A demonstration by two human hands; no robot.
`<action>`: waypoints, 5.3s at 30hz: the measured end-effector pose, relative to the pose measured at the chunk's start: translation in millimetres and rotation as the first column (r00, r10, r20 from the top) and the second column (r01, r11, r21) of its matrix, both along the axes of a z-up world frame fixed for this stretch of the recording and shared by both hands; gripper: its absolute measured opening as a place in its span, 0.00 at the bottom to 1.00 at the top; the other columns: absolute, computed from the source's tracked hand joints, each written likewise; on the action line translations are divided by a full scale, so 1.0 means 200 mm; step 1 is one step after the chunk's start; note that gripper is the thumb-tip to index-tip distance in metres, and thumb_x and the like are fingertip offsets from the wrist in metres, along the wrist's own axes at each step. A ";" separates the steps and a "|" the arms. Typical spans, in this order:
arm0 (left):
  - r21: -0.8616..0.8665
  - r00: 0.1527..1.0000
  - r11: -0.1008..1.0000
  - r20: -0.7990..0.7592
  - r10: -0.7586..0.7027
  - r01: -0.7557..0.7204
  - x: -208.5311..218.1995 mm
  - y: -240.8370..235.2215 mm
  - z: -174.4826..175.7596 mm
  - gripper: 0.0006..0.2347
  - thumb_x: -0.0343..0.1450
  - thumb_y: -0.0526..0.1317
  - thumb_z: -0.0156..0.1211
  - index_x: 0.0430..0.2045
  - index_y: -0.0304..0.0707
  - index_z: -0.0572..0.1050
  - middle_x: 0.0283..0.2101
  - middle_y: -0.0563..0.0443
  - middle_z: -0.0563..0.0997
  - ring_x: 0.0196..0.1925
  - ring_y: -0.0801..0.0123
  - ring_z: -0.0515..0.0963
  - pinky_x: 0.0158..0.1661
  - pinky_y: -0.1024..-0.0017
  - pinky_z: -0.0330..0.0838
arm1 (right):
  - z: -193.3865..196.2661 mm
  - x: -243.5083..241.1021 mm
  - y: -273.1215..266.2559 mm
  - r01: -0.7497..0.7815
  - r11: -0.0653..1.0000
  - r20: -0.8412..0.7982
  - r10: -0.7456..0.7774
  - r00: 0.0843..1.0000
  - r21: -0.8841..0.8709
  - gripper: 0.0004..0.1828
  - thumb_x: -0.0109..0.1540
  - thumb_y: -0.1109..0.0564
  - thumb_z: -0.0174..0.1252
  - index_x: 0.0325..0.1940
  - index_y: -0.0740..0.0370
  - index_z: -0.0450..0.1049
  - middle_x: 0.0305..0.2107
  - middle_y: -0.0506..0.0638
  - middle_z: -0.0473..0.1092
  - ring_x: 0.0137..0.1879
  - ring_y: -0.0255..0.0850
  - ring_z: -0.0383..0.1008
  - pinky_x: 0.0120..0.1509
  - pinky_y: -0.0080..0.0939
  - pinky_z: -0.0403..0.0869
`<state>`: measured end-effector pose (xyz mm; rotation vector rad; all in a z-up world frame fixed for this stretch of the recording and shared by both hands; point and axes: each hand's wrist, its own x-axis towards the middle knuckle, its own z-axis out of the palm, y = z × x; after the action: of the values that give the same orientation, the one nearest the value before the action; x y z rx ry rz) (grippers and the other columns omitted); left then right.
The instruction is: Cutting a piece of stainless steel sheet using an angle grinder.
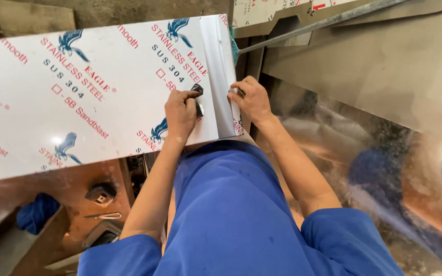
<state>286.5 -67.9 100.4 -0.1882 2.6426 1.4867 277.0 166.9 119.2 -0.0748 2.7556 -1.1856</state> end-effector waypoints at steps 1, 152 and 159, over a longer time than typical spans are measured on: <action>-0.005 1.000 1.000 0.000 0.008 -0.008 0.03 0.01 0.00 0.10 0.69 0.31 0.55 0.35 0.38 0.85 0.33 0.40 0.77 0.38 0.52 0.79 0.43 0.62 0.74 | -0.02 0.01 0.00 -0.008 1.000 0.000 0.008 1.000 -0.005 0.12 0.56 0.56 0.71 0.42 0.61 0.81 0.32 0.53 0.71 0.37 0.47 0.75 0.41 0.45 0.73; 0.777 -0.090 -0.018 -0.050 0.995 -0.630 2.52 -2.24 0.32 0.13 0.79 0.45 0.54 0.30 0.35 0.70 0.20 0.60 0.64 0.20 0.82 0.59 0.22 0.78 0.53 | -0.23 1.52 -1.27 -0.864 0.476 0.514 0.707 0.485 0.161 0.23 0.60 0.44 0.61 0.51 0.61 0.79 0.40 0.60 0.79 0.48 0.54 0.81 0.52 0.49 0.77; 0.006 0.143 0.200 -0.677 0.722 -0.980 2.38 -3.34 -0.11 0.12 0.72 0.30 0.59 0.50 0.30 0.77 0.44 0.41 0.83 0.45 0.57 0.82 0.47 0.66 0.76 | -0.48 1.37 -0.91 -0.778 0.504 0.567 0.538 0.623 0.376 0.23 0.58 0.42 0.63 0.48 0.59 0.81 0.36 0.59 0.80 0.44 0.52 0.81 0.50 0.49 0.78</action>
<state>762.7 -736.0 79.0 -2.1112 3.5105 0.9931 550.3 -16.0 22.9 -0.7087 2.2138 -0.0655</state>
